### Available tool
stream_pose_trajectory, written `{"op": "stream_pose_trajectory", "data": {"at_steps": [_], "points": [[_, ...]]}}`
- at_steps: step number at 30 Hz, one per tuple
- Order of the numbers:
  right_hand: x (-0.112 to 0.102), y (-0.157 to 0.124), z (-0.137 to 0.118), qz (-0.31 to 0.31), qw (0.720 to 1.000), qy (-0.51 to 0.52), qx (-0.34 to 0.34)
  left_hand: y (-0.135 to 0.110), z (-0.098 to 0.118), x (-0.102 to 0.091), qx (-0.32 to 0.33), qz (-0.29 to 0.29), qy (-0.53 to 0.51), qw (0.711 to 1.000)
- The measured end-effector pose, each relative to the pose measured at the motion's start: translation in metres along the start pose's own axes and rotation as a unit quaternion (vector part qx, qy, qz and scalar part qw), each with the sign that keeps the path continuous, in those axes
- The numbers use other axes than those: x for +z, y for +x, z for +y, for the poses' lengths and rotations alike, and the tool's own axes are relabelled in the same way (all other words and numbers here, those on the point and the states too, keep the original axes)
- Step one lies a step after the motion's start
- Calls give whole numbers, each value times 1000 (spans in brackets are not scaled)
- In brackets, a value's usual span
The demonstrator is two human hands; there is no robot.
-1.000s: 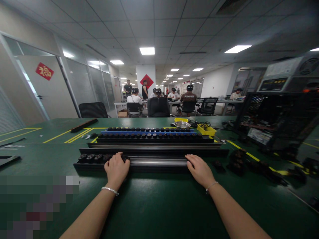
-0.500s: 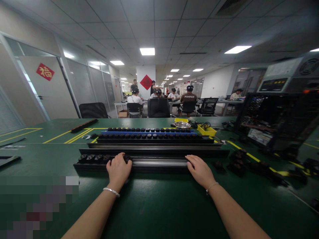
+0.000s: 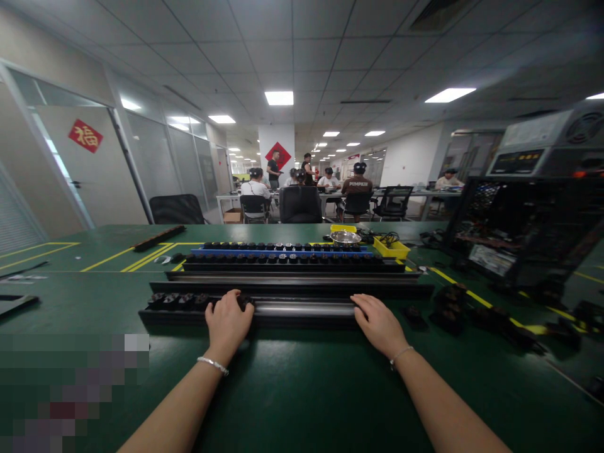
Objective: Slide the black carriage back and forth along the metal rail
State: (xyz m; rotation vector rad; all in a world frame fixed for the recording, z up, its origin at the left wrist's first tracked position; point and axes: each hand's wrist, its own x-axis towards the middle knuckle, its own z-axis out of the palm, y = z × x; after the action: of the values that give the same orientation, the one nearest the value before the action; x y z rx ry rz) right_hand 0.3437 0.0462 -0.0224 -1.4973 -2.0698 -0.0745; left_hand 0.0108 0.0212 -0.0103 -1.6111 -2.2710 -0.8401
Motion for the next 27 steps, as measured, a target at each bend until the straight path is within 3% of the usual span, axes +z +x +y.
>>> {"op": "stream_pose_trajectory", "data": {"at_steps": [27], "points": [[-1,0,-1,3,1000,-2,-6,1,-2,2,33,-28,-51,998]]}}
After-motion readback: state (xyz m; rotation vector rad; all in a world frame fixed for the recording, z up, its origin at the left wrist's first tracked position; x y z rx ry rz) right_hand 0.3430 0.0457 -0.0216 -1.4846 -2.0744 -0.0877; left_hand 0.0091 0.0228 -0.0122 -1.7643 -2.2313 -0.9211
